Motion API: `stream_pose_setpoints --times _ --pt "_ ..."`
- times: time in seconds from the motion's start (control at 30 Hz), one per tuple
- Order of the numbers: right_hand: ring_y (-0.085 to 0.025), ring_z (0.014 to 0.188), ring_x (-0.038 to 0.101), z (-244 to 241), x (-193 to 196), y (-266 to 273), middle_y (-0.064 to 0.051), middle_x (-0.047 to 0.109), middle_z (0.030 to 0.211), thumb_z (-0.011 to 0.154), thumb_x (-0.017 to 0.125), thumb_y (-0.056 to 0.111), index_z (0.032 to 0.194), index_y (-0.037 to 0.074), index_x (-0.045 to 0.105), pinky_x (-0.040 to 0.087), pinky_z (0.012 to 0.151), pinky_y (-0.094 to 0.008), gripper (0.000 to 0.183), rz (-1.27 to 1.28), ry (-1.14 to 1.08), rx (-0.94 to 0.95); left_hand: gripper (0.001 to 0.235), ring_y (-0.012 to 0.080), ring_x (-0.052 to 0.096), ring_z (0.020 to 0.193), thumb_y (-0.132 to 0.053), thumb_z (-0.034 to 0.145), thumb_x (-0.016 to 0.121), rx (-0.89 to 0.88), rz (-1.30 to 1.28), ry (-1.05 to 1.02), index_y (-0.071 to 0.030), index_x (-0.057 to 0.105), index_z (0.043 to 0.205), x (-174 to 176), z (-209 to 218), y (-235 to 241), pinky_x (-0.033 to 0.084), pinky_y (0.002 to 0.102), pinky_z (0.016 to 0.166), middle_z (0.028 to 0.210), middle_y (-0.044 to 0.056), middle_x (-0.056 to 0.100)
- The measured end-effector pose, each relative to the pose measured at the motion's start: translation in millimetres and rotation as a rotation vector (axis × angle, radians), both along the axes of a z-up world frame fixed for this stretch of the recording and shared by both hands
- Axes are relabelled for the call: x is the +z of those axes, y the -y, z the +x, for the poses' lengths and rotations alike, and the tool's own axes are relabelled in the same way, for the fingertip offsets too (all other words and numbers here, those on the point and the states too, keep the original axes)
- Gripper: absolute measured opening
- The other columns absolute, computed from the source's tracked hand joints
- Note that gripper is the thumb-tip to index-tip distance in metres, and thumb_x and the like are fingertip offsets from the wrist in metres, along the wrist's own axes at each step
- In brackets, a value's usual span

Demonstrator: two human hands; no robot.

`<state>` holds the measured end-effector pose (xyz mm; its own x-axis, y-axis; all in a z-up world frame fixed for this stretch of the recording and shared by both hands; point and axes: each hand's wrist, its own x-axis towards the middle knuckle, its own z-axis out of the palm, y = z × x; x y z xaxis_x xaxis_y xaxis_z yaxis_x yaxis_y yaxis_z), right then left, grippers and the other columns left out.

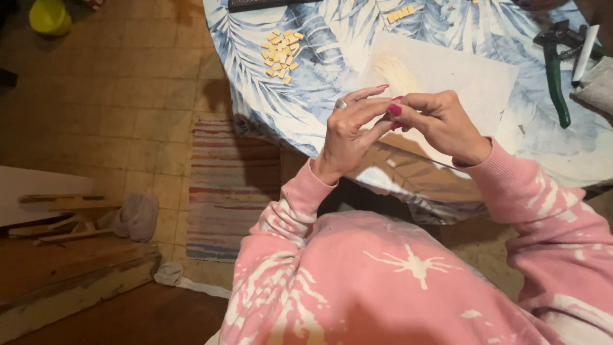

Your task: The person sits at a table and places small wooden pieces one at a time onto a white board, aligning them along a marked line to build a wood mosaic pattern. They pick pieces from a pile on the table, position each piece on the board, and occasionally press pieces into place by hand.

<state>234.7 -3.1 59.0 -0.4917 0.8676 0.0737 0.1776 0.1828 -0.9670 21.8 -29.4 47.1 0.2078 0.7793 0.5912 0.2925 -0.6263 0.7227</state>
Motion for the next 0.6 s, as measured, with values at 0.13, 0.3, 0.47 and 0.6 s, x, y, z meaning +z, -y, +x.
stream_pose_setpoints --times 0.13,0.3,0.47,0.6 --pt "-0.005 0.077 0.061 -1.0 -2.4 3.8 -0.003 0.072 0.084 0.109 0.061 0.024 0.103 -0.001 0.076 0.052 0.071 -0.022 0.03 0.019 0.011 -0.029 0.029 0.0266 0.068 0.129 -0.009 0.091 0.081 0.009 0.002 -0.01 -0.012 0.076 0.119 0.5 -0.6 0.3 0.048 0.039 0.111 0.119 0.003 0.077" --pt "-0.007 0.081 0.067 0.1 -17.8 3.6 -0.004 0.073 0.091 0.111 0.053 0.031 0.118 -0.002 0.072 0.057 0.073 -0.025 0.039 -0.12 -0.114 -0.063 0.032 0.0239 0.068 0.125 -0.01 0.088 0.081 0.033 0.016 -0.051 -0.01 0.075 0.12 2.8 -0.6 -0.8 0.048 0.039 0.109 0.119 0.005 0.076" --pt "-0.013 0.091 0.069 10.5 -34.8 -1.0 -0.006 0.069 0.104 0.114 0.049 0.034 0.125 -0.003 0.067 0.059 0.079 -0.03 0.043 -0.354 -0.327 -0.01 0.033 0.023 0.068 0.127 -0.009 0.09 0.08 0.018 0.017 -0.03 -0.011 0.075 0.123 2.5 1.6 1.5 0.05 0.037 0.109 0.121 0.004 0.077" --pt "-0.014 0.097 0.07 10.2 -28.7 -2.8 -0.007 0.068 0.108 0.112 0.049 0.034 0.128 -0.001 0.065 0.06 0.081 -0.031 0.041 -0.416 -0.363 0.044 0.034 0.0224 0.069 0.126 -0.008 0.092 0.078 0.027 0.001 -0.038 -0.012 0.074 0.125 0.6 1.1 2.0 0.051 0.037 0.109 0.123 0.005 0.076"
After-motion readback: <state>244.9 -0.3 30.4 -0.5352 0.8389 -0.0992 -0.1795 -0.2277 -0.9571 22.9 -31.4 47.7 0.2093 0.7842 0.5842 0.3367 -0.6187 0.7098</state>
